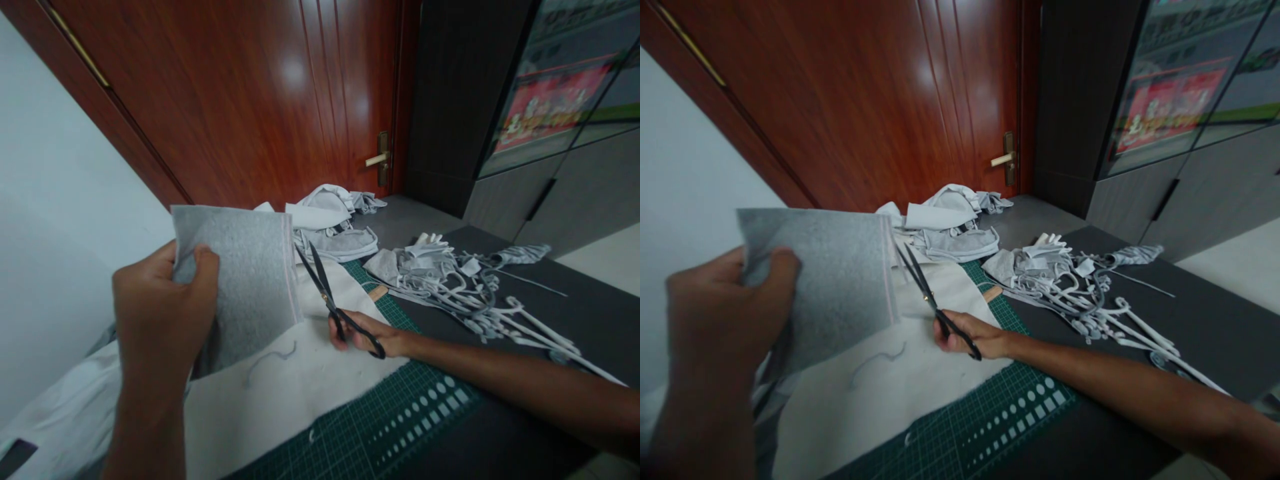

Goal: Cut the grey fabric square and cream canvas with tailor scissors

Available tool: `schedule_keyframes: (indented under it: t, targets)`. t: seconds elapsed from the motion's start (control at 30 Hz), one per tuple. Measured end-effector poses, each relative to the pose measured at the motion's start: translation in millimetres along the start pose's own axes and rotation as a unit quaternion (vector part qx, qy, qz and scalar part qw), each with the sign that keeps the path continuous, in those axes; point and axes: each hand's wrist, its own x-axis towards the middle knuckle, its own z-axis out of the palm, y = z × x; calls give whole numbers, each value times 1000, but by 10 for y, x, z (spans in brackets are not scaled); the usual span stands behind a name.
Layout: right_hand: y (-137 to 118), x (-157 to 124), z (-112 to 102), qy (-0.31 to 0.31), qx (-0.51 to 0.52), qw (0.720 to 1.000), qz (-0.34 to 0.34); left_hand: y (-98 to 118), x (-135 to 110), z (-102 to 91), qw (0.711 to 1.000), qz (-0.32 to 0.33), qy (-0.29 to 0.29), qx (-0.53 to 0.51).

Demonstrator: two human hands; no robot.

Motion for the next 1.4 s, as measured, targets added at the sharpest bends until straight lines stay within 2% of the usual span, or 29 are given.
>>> schedule_keyframes:
  t: [0.17,0.33,0.43,0.5,0.6,0.73,0.87,1.03,1.17,1.3,1.4]
  targets:
    - [16,11,-25,10,-12,1000,5,98,-74,158,997,22,-56,-42]
    - [57,8,-48,84,-27,996,-29,201,-134,219,990,14,-122,-75]
    - [112,13,-77,131,-13,991,-24,267,-150,220,979,4,-191,-76]
    - [161,21,-94,161,8,987,-15,312,-165,212,973,7,-216,-79]
    - [233,40,-101,189,34,981,-11,346,-192,207,975,9,-202,-88]
    - [284,55,-93,196,54,979,-13,313,-207,214,981,-4,-161,-104]
    - [262,41,-98,170,45,984,-8,290,-195,215,983,-26,-140,-117]
    - [131,17,-100,105,-23,994,-9,301,-188,190,986,-33,-117,-118]
    - [45,5,-73,88,-59,994,-10,309,-189,173,982,-47,-139,-117]
    - [31,-10,-53,98,-84,992,1,336,-193,179,979,-53,-181,-73]
    - [47,-7,-53,104,-103,989,-4,335,-195,183,979,-53,-184,-65]
